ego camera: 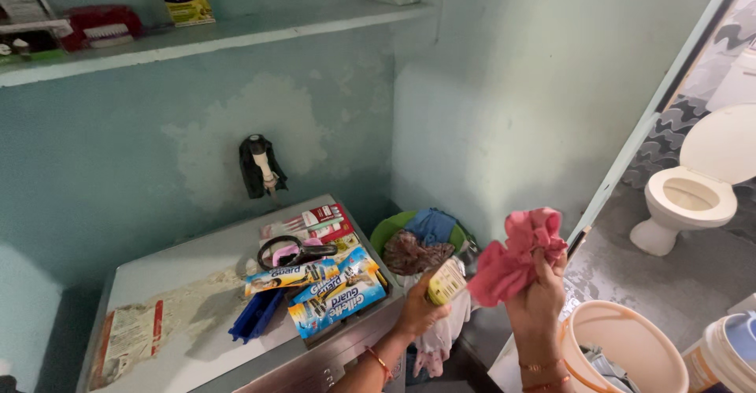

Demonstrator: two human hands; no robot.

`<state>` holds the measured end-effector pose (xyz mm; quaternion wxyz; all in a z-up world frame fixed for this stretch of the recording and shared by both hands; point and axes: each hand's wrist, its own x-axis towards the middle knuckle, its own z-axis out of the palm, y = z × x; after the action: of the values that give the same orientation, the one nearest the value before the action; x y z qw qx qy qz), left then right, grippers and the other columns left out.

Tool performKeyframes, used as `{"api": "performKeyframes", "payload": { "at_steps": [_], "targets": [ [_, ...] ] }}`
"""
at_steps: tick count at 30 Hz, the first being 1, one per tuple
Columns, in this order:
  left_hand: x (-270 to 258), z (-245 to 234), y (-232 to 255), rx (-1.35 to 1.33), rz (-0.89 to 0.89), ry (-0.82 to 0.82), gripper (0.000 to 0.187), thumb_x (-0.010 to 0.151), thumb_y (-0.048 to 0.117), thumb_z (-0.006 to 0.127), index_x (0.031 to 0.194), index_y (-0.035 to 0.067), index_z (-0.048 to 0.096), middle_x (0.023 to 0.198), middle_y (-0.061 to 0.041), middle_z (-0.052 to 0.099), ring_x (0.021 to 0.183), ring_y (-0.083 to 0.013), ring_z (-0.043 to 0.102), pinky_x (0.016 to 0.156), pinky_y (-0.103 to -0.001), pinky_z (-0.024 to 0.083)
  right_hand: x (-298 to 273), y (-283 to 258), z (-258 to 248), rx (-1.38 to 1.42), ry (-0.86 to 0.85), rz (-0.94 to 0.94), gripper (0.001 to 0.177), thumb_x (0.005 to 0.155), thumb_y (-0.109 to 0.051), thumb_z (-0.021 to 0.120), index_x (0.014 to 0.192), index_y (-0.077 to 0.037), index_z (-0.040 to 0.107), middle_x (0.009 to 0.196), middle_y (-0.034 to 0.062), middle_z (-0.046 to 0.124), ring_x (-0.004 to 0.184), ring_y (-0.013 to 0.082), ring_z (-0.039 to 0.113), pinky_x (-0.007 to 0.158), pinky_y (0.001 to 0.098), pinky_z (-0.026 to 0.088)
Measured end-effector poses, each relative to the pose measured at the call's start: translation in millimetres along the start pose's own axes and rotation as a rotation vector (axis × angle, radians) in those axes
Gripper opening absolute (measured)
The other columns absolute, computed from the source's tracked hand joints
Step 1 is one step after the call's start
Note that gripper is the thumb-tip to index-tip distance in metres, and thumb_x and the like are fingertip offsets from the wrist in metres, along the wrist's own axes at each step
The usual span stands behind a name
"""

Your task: The person wipes several small product boxes with a pink cloth and places them on a shelf. The person also wipes a blue plastic container and places it on the shelf. The person wipes a small white box and places it on the shelf.

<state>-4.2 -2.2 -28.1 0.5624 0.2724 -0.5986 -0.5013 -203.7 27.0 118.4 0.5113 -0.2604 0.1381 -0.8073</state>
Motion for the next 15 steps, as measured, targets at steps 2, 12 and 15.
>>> {"api": "performKeyframes", "payload": {
  "at_steps": [2, 12, 15],
  "targets": [
    [-5, 6, 7, -0.032, 0.049, -0.101, 0.075, 0.080, -0.004, 0.070, 0.152, 0.002, 0.049, 0.133, -0.005, 0.066, 0.121, -0.0130, 0.062, 0.106, -0.029, 0.050, 3, 4, 6, -0.094, -0.106, -0.070, 0.041, 0.100, -0.002, 0.053, 0.140, -0.012, 0.052, 0.133, 0.0083, 0.060, 0.117, 0.0241, 0.061, 0.095, 0.0422, 0.053],
    [-10, 15, 5, -0.094, 0.000, -0.023, 0.069, 0.077, -0.003, 0.073, 0.143, 0.002, 0.054, 0.124, -0.003, 0.065, 0.114, -0.0113, 0.061, 0.100, -0.029, 0.052, -36, 14, 23, -1.574, -0.550, -0.508, 0.074, 0.059, -0.025, 0.088, 0.125, -0.005, 0.063, 0.126, 0.0216, 0.062, 0.112, 0.0407, 0.062, 0.090, 0.0455, 0.051],
    [-16, 19, 9, 0.032, -0.001, 0.037, 0.067, 0.078, -0.001, 0.072, 0.142, 0.003, 0.057, 0.121, -0.004, 0.067, 0.111, -0.0121, 0.063, 0.098, -0.028, 0.053, -50, 15, 38, -1.758, -0.450, -0.412, 0.067, 0.065, -0.025, 0.087, 0.126, -0.010, 0.064, 0.123, 0.0143, 0.066, 0.109, 0.0364, 0.066, 0.089, 0.0433, 0.053]
  ]
}}
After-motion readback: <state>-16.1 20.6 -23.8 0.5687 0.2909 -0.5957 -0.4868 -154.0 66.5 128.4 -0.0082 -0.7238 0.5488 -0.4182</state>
